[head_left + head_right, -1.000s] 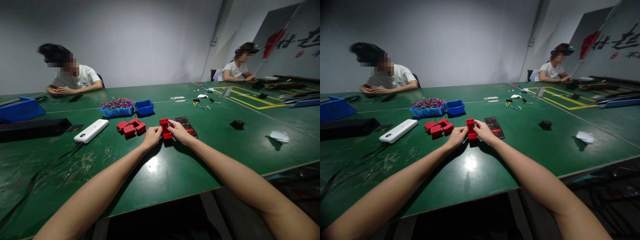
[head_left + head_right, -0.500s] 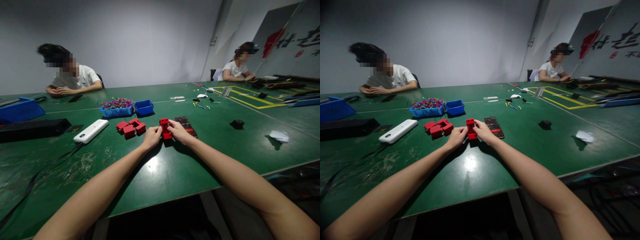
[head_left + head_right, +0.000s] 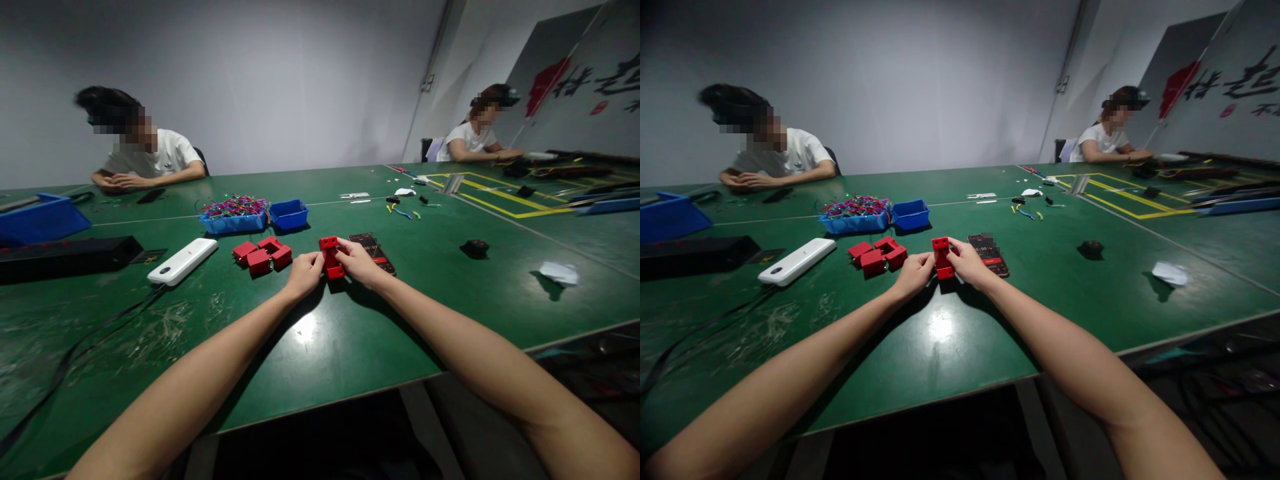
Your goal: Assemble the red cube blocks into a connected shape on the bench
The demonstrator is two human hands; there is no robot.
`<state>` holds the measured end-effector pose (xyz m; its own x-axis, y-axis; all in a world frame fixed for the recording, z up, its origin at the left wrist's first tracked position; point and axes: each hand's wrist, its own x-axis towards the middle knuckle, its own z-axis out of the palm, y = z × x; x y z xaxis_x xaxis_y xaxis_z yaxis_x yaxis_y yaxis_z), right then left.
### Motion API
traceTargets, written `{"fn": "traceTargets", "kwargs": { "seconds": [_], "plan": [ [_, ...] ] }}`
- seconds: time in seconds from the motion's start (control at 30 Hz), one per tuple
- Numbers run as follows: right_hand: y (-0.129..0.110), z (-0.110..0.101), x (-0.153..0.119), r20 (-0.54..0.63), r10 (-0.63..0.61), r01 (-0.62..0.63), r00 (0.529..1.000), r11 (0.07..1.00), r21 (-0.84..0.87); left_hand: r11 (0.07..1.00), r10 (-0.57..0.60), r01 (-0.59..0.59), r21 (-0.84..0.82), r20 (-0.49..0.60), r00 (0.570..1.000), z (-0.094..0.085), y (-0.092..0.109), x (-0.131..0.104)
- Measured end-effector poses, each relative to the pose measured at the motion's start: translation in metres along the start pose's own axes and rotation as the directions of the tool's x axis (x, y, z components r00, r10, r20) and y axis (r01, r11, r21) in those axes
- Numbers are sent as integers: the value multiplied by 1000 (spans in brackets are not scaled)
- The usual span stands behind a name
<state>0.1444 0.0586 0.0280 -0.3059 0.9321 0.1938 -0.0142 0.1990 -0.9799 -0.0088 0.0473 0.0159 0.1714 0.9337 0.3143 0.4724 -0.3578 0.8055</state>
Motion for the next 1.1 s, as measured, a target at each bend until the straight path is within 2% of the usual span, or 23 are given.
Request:
{"fn": "traceTargets", "kwargs": {
  "seconds": [0.3, 0.43, 0.57, 0.8, 1.1],
  "plan": [
    [3, 1, 1, -85, -19, 14, 996, 998, -59, 999, 24, -23, -38, 9, 1000, 1, -2, 0],
    [8, 0, 3, -51, -3, 1, 999, 999, -34, 1000, -8, 8, -30, 8, 1000, 1, -3, 1],
    [9, -1, 3, 0, -39, 39, 999, 998, -41, 1000, -16, 16, -26, 5, 1000, 1, -3, 1],
    [3, 2, 1, -49, -20, 16, 999, 997, -72, 1000, 6, -6, -8, -3, 1000, 0, -1, 0],
    [5, 0, 3, -51, -12, 8, 999, 997, -77, 999, -5, 5, -37, 2, 1000, -1, 0, -1]
  ]
}}
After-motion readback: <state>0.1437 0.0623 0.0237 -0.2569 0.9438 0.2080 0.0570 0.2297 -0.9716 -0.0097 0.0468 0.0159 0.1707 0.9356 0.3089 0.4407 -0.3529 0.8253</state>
